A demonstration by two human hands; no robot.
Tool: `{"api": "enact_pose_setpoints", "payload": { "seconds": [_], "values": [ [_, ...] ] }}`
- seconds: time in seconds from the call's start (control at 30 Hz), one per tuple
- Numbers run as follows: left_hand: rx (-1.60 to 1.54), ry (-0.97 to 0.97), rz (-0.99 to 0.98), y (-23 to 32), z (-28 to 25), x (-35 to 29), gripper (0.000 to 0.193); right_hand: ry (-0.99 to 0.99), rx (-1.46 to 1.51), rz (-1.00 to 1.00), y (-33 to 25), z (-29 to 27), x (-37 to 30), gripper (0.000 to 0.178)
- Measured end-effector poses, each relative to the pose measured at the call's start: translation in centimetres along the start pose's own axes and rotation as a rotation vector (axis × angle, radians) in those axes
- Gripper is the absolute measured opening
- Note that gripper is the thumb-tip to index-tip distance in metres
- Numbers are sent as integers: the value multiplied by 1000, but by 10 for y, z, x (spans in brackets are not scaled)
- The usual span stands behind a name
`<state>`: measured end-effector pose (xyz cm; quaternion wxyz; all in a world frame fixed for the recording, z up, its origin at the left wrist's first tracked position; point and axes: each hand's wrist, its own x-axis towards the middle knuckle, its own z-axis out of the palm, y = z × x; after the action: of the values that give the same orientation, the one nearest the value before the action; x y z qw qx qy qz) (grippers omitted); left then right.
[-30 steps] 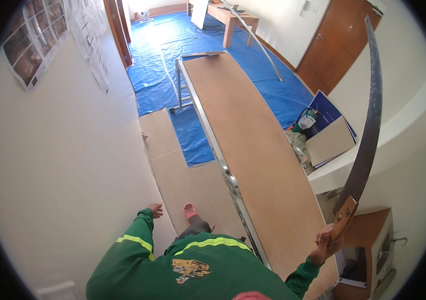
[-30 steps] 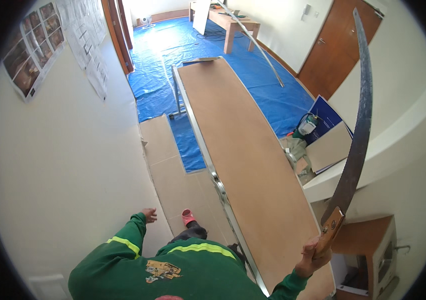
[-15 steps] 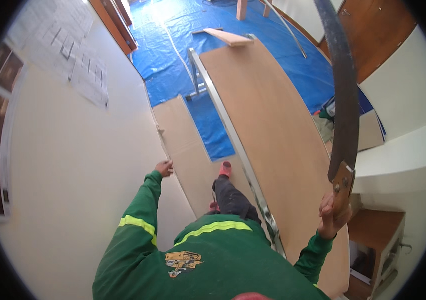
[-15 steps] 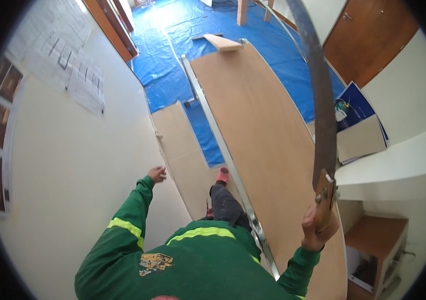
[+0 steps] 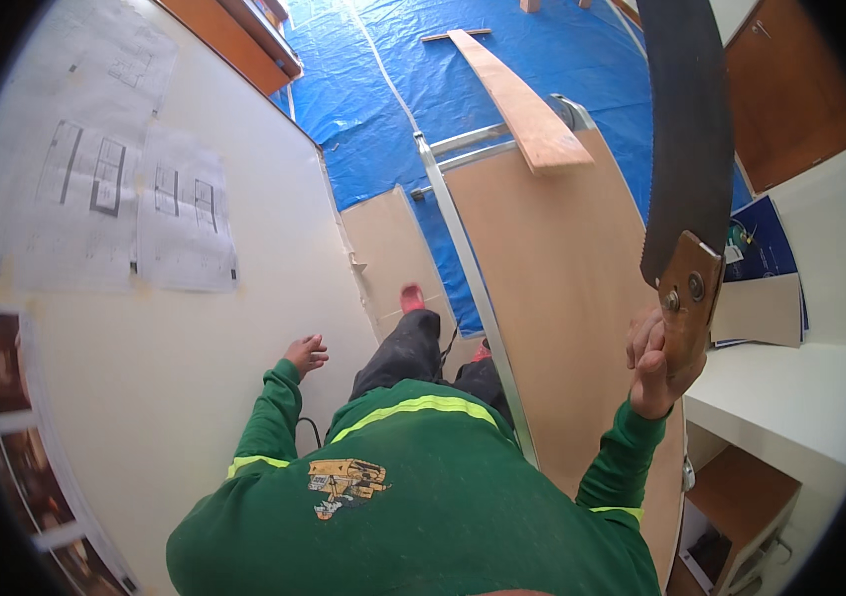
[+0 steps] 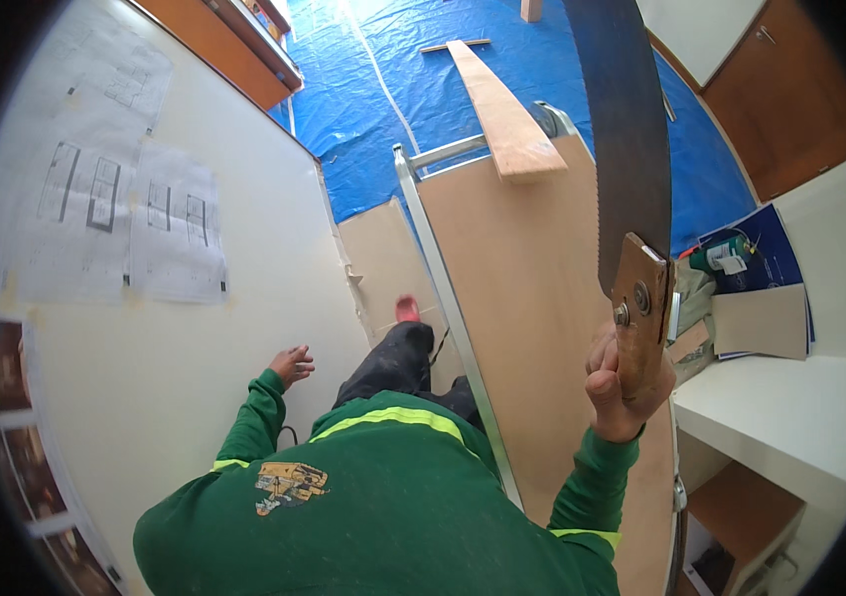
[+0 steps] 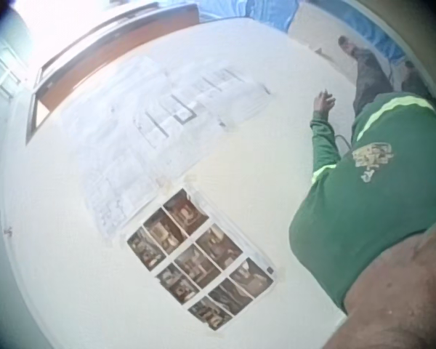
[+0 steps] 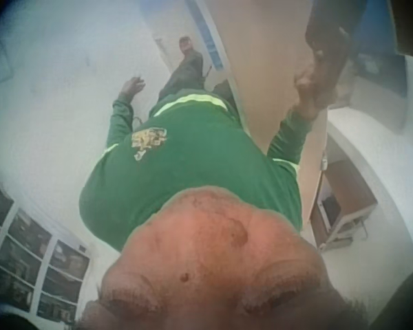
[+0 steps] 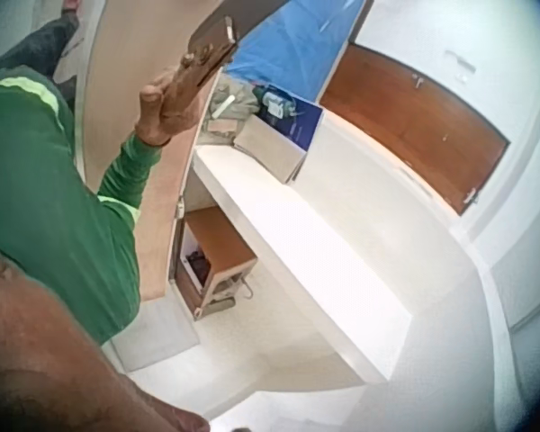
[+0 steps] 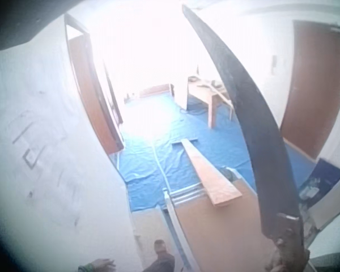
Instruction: The person carries a long wooden plank to a stepladder and uses a hand saw to cut it into two pieces. After cutting, the person moves the cut plank to a workbench and handles various tools and small items on the bench.
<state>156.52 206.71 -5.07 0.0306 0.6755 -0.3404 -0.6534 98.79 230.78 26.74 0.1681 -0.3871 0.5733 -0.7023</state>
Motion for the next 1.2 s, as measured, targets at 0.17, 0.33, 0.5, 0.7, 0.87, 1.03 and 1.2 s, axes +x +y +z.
{"api": "enact_pose_setpoints", "payload": {
  "seconds": [0.17,0.33,0.5,0.7,0.87,1.03,1.2],
  "values": [
    [162,-182,189,145,18,36,68,-70,36,-78,42,88,84,60],
    [339,-180,503,302,-10,109,65,-56,65,-39,79,194,160,55],
    [273,10,825,447,-50,110,58,-50,145,-23,103,300,254,52],
    [203,113,851,493,-121,126,52,-91,246,-27,132,387,355,46],
    [123,134,699,464,-152,161,51,-73,237,109,174,456,426,43],
    [43,170,561,462,-153,196,56,-68,184,341,246,532,508,46],
    [106,187,424,511,-158,268,55,-24,271,485,325,594,603,52]
  ]
}}
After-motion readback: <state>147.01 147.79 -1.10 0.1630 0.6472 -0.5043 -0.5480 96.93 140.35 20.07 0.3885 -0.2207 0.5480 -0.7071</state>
